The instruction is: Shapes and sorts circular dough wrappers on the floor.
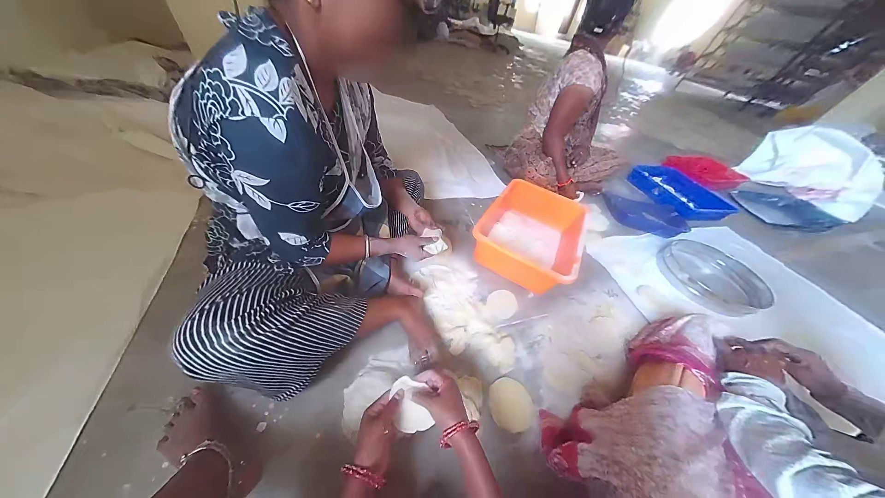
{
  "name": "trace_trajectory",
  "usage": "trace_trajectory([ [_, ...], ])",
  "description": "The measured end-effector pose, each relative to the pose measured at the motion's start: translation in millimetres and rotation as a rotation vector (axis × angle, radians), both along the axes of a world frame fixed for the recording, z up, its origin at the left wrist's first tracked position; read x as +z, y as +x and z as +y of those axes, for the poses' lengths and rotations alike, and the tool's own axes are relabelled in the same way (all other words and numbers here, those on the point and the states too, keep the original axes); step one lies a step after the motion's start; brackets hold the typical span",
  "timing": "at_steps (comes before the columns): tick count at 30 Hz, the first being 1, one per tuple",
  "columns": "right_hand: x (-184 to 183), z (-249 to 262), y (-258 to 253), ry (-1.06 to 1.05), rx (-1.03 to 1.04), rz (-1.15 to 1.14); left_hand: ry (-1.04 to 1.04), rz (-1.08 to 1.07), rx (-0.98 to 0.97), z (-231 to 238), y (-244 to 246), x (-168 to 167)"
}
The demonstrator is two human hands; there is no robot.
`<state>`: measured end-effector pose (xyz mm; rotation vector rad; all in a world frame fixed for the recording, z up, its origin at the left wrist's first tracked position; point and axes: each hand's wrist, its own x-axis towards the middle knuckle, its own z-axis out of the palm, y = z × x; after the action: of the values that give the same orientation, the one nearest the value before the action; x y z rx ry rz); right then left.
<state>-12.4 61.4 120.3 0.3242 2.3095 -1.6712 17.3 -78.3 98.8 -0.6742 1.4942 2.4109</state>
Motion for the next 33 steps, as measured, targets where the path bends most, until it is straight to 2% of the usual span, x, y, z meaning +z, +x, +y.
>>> trace_trajectory([
  [7, -6, 10, 0, -0.038, -0.182, -0.142, 0.001, 0.048, -0.067, -5, 3, -6],
  [11, -3, 15, 5, -0.102, -0.082, -0.162, 0.029, -0.011, -0.109, -6, 4, -7],
  [14, -1, 21, 11, -0.102, -0.115, -0.179, -0.02, -0.082, -0.145, -6, 7, -8],
  [18, -16, 37, 20, 0.075, -0.029, -0.323, -0.204, -0.128, -0.298, -1, 11, -20],
  [21, -37, 50, 22, 0.285, 0.09, -0.389, -0.368, -0.056, -0.514, 7, 12, -40],
  [23, -43, 55, 19, 0.363, 0.117, -0.404, -0.412, -0.017, -0.574, 19, 14, -47],
  [29, -55, 69, -11, 0.398, -0.097, -0.19, -0.363, -0.023, -0.444, 46, 21, -51],
  [33, -61, 71, -8, 0.245, -0.142, -0.127, -0.304, -0.032, -0.366, 46, 25, -55],
])
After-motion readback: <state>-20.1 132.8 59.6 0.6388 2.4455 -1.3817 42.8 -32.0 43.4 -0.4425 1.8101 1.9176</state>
